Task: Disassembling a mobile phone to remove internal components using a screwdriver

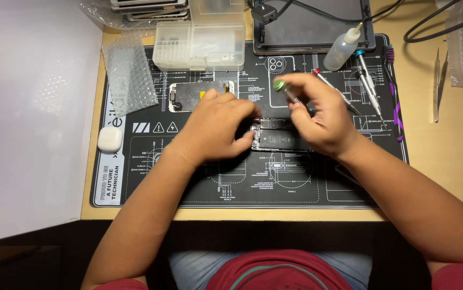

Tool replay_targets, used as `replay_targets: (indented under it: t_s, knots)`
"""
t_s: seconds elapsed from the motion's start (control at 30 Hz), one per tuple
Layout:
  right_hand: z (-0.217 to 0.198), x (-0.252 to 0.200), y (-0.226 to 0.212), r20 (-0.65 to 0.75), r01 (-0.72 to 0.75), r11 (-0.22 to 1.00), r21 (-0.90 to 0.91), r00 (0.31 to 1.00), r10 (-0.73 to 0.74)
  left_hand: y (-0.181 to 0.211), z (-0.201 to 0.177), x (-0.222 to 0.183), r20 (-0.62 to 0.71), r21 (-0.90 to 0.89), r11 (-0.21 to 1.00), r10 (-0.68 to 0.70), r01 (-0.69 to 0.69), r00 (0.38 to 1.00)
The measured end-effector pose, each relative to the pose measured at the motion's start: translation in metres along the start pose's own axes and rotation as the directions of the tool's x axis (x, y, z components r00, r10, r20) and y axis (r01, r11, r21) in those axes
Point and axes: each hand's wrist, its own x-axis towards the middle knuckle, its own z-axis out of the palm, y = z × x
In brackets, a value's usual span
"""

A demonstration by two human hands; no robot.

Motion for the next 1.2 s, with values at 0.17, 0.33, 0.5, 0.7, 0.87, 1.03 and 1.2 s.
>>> replay_targets:
  t_s: [0.17,0.33,0.5,0.7,0.87,1.03,1.2]
  knots:
    - [0.006,0.002,-0.008,0.206,-0.357,0.895,-0.268,0.886,0.415,0.003,-0.021,0.001,0.223,-0.187,0.970,-0.110,0.153,0.969]
    - [0.014,0.003,-0.009,0.269,-0.398,0.823,-0.406,0.808,0.524,-0.001,-0.010,-0.001,0.263,-0.291,0.931,-0.144,0.220,0.954]
    - [0.018,0.004,-0.013,0.285,-0.382,0.787,-0.485,0.782,0.555,-0.001,-0.006,-0.001,0.270,-0.291,0.925,-0.167,0.245,0.948]
    - [0.024,0.004,-0.023,0.259,-0.374,0.748,-0.548,0.775,0.577,-0.002,0.000,-0.004,0.262,-0.288,0.923,-0.180,0.255,0.948]
    - [0.029,0.004,-0.026,0.237,-0.351,0.699,-0.624,0.767,0.596,0.000,-0.004,-0.003,0.256,-0.293,0.925,-0.167,0.241,0.952]
    - [0.034,0.003,-0.024,0.232,-0.346,0.647,-0.680,0.735,0.637,0.000,-0.002,-0.003,0.267,-0.300,0.925,-0.152,0.232,0.952]
    - [0.035,-0.002,-0.019,0.221,-0.350,0.620,-0.702,0.721,0.657,0.002,-0.005,-0.002,0.269,-0.302,0.925,-0.148,0.230,0.952]
